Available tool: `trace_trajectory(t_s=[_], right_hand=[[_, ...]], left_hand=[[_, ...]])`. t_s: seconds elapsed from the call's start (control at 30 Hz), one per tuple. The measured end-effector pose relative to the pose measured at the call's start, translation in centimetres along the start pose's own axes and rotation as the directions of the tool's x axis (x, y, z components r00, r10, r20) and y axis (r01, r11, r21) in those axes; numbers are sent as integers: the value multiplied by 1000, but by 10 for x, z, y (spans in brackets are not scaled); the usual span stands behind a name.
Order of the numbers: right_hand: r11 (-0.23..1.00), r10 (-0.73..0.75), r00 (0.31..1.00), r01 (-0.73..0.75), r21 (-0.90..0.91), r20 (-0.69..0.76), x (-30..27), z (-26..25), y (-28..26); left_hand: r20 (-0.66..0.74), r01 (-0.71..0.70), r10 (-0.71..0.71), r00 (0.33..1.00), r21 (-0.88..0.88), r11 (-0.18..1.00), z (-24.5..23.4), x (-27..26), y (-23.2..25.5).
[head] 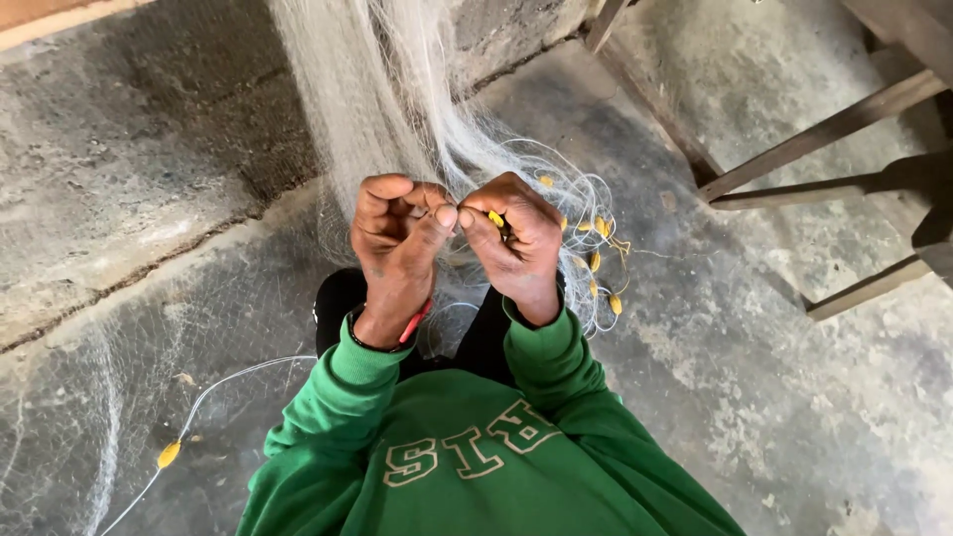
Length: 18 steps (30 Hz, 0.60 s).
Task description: Repairing a fishing net by threading a shuttle tool through the mesh to attach floats
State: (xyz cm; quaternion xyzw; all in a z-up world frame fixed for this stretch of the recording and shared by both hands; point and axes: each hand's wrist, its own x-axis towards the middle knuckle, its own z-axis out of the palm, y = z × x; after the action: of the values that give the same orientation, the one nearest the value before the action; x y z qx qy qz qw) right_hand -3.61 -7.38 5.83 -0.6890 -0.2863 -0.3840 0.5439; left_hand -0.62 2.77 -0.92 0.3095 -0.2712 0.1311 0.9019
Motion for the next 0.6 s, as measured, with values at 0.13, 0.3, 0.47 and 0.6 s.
trace_trajectory(t_s=[0.13,0.3,0.47,0.6], right_hand=[[1000,9,1000,-9,8,5,-3,-3,3],[999,29,1000,-29,18,-2,-7,-7,7],[999,43,999,-43,33,-7,-8,-9,7],[998,41,999,-41,45,-11,-5,-9,5]], left_hand=[[-26,12,-12,1000,10,1000,5,0,0],[-53,29,-30,998,-20,999,5,-2,-7],[-65,45,-48,997,-51,998,15,-4,-4],[-53,42,-44,998,-42,998,16,-3,-4]])
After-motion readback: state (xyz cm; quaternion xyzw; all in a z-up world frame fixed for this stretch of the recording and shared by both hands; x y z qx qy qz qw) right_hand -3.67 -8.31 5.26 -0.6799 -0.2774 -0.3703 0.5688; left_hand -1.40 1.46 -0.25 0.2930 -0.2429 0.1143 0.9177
